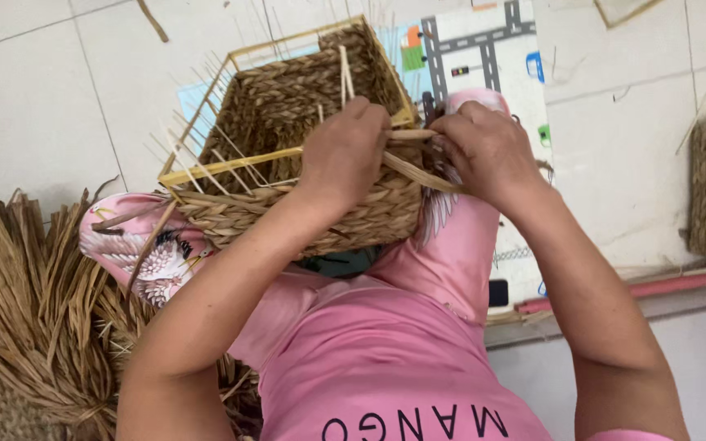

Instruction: The person weaves a basket by hand, threading long dried fibers through a wire and bamboo frame held on their lap and using shears to trim the material.

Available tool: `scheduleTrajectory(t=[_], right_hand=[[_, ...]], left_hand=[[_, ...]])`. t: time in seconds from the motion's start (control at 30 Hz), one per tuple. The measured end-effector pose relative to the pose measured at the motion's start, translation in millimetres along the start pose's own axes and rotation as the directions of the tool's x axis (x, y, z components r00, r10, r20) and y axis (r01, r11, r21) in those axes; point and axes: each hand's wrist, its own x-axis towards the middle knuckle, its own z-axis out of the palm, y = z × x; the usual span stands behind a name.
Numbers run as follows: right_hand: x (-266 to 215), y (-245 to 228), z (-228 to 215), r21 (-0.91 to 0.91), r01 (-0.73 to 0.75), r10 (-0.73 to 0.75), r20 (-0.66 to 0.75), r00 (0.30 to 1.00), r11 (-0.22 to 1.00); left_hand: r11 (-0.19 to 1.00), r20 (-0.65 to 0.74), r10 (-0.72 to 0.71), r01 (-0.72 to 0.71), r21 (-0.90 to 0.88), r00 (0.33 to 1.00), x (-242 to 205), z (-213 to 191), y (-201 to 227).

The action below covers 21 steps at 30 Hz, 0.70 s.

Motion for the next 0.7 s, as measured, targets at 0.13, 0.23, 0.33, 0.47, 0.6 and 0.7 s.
scheduleTrajectory(t=[0.13,0.23,0.33,0.47,0.6,0.7], right_hand=[[-26,57,-6,-0.029,-0.017,0.016,-0.015,1.000,0.999],[-65,112,-29,-0.074,-0.107,0.095,-0.159,0.983,0.991],[-113,180,-33,-0.190,-0.106,0.053,-0.269,0.962,0.976],[-211,280,38,0.042,-0.376,0.347,-0.486,0.802,0.926],[-298,308,181,0.301,-0.830,0.874,-0.290,0.390,0.470],[-340,238,277,0.273,-0.903,0.933,0.045,0.356,0.332]], left_hand=[[1.000,0.004,-0.016,0.016,0.000,1.000,2,-5,4],[1.000,0.007,0.022,-0.022,-0.019,1.000,3,-12,6],[1.000,0.065,0.000,-0.002,0.026,0.998,5,-15,6],[0.996,0.112,0.035,-0.044,0.083,0.993,5,-19,5],[0.988,0.201,-0.005,-0.026,0.152,0.980,6,-25,10],[0.974,0.245,-0.164,0.118,0.192,0.956,6,-27,15]])
